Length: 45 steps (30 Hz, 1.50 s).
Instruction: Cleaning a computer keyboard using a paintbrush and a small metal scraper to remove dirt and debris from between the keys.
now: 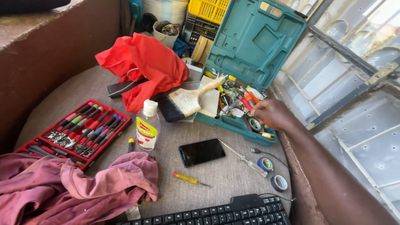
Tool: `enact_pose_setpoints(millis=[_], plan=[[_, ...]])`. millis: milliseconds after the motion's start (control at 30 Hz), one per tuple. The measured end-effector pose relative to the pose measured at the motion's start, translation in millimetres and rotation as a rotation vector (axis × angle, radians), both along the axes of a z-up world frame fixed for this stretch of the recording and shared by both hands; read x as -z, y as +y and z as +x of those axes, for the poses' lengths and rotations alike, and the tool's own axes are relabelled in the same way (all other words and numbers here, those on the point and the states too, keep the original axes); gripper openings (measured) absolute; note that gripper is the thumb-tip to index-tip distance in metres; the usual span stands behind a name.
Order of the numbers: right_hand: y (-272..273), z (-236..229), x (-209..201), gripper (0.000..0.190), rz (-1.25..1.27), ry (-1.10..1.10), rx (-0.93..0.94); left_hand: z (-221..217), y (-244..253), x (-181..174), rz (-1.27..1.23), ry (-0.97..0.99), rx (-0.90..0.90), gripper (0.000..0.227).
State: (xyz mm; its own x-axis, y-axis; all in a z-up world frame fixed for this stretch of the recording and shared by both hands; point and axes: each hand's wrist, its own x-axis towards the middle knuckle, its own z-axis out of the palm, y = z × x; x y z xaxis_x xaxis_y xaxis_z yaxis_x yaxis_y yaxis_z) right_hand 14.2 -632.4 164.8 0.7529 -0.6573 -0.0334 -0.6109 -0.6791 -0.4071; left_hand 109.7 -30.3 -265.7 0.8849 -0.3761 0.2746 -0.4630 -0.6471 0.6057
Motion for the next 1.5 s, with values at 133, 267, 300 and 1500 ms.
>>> enact_pose_setpoints(millis=[133,267,300,1500], plan=[[16.9,-26.3,48.7,0.028,-0.344,0.146,-0.113,4.9,-24.1,-60.1,0.024,0.017,0.034,0.135],[6.7,-22.7,100.0,0.021,-0.457,0.091,-0.16,-47.5,24.2,-97.8,0.137,0.092,0.022,0.135],[15.3,-17.5,86.8,0.023,-0.424,0.104,-0.138,-58.3,32.0,-108.2,0.157,0.105,0.013,0.135],[315.6,-288.2,162.0,0.052,0.961,-0.912,0.117,-107.5,14.3,-266.8,0.012,-0.031,0.435,0.179]])
